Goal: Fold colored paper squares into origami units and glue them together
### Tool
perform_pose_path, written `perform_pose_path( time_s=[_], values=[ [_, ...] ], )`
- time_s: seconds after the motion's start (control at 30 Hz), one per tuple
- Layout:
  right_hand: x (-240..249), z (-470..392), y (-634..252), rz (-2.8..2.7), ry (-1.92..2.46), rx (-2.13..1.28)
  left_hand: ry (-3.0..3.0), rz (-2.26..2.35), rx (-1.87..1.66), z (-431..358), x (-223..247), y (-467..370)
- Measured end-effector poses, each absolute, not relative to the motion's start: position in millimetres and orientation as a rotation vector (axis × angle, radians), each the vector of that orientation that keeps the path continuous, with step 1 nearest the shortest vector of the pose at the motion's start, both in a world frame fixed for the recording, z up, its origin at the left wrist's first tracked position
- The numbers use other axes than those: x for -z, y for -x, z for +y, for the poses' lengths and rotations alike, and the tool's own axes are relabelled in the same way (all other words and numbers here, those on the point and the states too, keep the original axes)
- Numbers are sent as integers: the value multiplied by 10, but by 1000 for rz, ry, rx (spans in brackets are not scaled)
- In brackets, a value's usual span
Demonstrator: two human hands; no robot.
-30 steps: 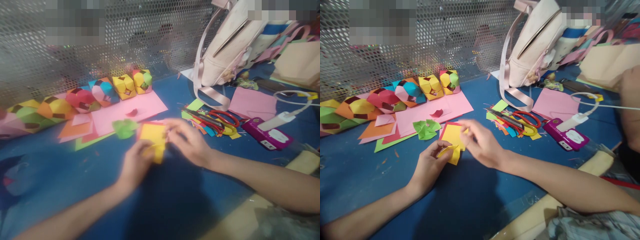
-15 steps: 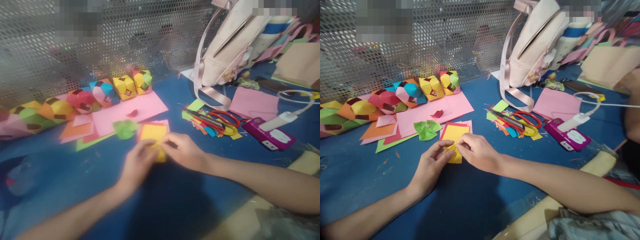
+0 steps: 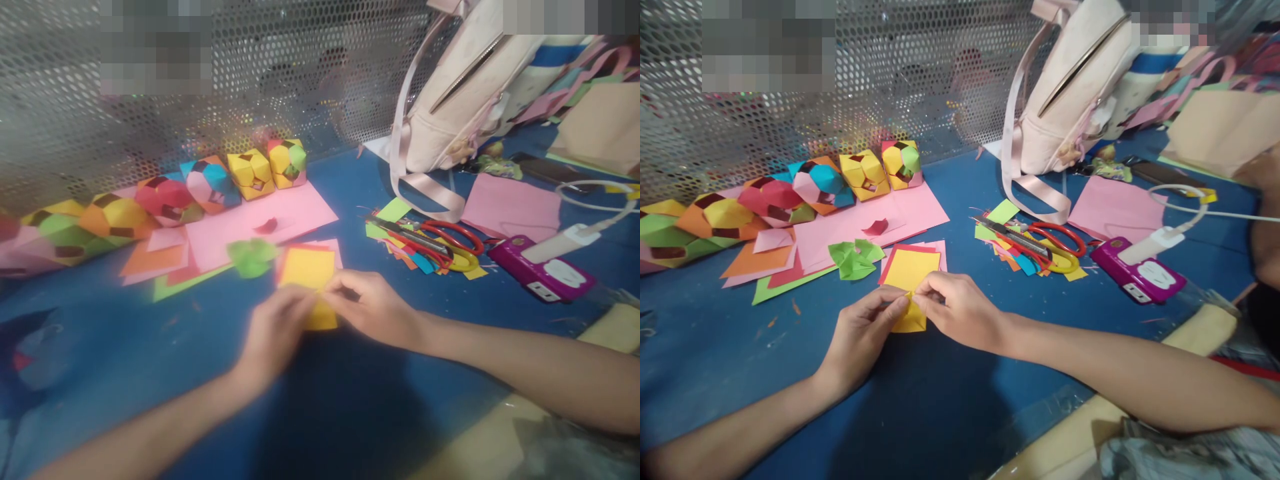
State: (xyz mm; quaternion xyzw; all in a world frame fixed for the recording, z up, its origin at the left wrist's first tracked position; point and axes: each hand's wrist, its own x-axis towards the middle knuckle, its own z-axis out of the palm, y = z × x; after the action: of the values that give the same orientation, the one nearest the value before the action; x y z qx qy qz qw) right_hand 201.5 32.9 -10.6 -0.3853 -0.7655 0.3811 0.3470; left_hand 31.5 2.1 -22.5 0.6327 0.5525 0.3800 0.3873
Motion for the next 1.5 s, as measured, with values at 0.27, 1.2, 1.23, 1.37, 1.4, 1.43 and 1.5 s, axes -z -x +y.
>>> perform_pose_path(
  time_s=[0.27,1.2,1.23,1.37,1.4,1.43,1.5],
  values=[
    [116,327,-2009,-1985,1000,-963,-1648,1361,-984,9,228,-299],
    [156,349,-2023,-2132,700,-498,-1625,1350,-920,7,233,-312],
    [154,350,-2024,-2129,694,-527,-1637,1351,-925,5,233,-309],
    [175,364,-2027,-2150,667,-525,-1686,1316,-930,9,254,-300],
    [183,370,-2028,-2168,665,-469,-1694,1306,-924,13,261,-300],
    [190,378,-2029,-2192,662,-397,-1699,1303,-923,17,268,-301],
    [195,393,-2031,-2240,645,-250,-1703,1312,-943,22,278,-304]
  ],
)
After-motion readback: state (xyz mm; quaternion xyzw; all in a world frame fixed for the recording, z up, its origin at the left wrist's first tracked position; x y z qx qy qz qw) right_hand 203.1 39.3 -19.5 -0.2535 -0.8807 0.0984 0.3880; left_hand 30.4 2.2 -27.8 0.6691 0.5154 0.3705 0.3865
